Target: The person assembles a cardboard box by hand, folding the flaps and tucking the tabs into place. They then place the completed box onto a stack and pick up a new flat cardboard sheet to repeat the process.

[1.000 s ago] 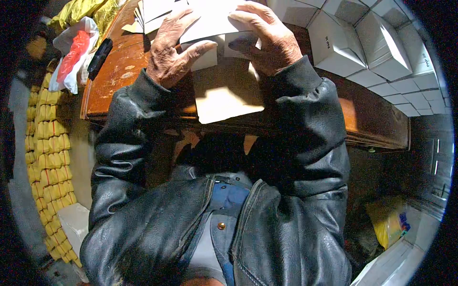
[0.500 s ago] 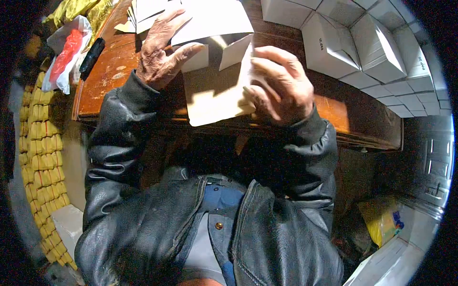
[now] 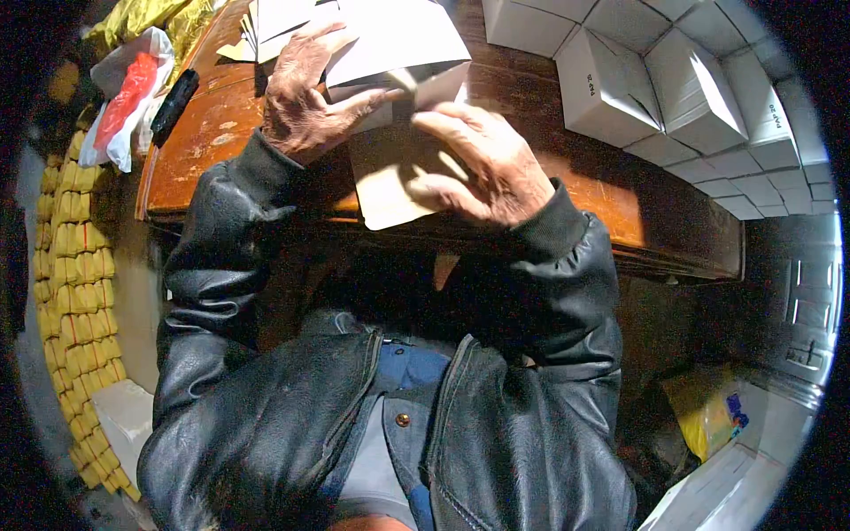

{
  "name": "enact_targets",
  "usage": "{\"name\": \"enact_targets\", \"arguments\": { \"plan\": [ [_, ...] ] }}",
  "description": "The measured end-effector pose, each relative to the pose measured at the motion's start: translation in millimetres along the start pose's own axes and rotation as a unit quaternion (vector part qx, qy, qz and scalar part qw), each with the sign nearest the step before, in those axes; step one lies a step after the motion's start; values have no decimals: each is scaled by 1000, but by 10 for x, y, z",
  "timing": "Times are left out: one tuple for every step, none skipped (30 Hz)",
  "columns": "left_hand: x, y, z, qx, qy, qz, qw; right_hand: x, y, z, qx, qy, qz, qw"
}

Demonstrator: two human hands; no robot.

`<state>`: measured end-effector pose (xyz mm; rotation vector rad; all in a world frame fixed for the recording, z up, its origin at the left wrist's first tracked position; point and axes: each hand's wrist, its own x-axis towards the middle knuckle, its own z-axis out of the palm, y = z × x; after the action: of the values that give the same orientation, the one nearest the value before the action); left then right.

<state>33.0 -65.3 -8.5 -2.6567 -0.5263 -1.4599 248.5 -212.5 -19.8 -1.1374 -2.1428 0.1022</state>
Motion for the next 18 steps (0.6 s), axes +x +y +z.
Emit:
{"name": "enact_targets", "arguments": {
  "plan": [
    [-12, -35, 5, -7, -6, -4, 1000, -13, -77, -71, 49, -27, 24, 998],
    [-21, -57, 4, -14, -11, -8, 1000, -40, -163, -118, 60, -58, 51, 995],
    [-28, -51, -2, -17, -11, -13, 1000, -64, -209, -150, 70, -89, 79, 990],
    [-26, -35, -8, -21, -10, -17, 1000, -100, -172, -129, 40, -98, 35, 994],
    [-21, -22, -11, -24, -10, -20, 999, -110, -173, -120, 13, -101, 17, 995],
    [-10, -10, -19, -37, -4, -19, 999, -122, -168, -77, -14, -83, 15, 996],
    [6, 1, -32, -51, 1, -18, 999, -142, -156, -31, -42, -65, 14, 997],
    [10, 4, -38, -65, 7, -17, 998, -159, -100, -12, -36, -51, 4, 998],
    [0, -9, -36, -59, 3, -14, 998, -152, -50, -5, -30, -38, -8, 999],
    [-9, -35, -33, -54, -1, -12, 998, -108, -64, -13, -22, -28, -24, 999],
    [-15, -56, -34, -47, -4, -9, 999, -100, -64, -4, -32, -18, -28, 999],
    [-21, -72, -32, -47, -4, -2, 999, -99, -61, 8, -41, -8, -33, 999],
    [-31, -87, -27, -46, -4, 5, 999, -91, -62, 16, -51, 2, -37, 998],
    [-39, -96, -27, -46, -5, 11, 999, -77, -77, 25, -47, 33, -30, 998],
    [-32, -90, -32, -61, -4, 7, 998, -66, -98, 37, -42, 64, -24, 997],
    [-16, -74, -36, -76, -3, 3, 997, -60, -113, 44, -37, 95, -16, 995],
    [-9, -63, -33, -93, -2, -1, 996, -34, -133, 17, -10, 109, -1, 994],
    [-13, -66, -25, -82, -3, 8, 997, -17, -133, -14, -18, 117, -7, 993]
  ]
}}
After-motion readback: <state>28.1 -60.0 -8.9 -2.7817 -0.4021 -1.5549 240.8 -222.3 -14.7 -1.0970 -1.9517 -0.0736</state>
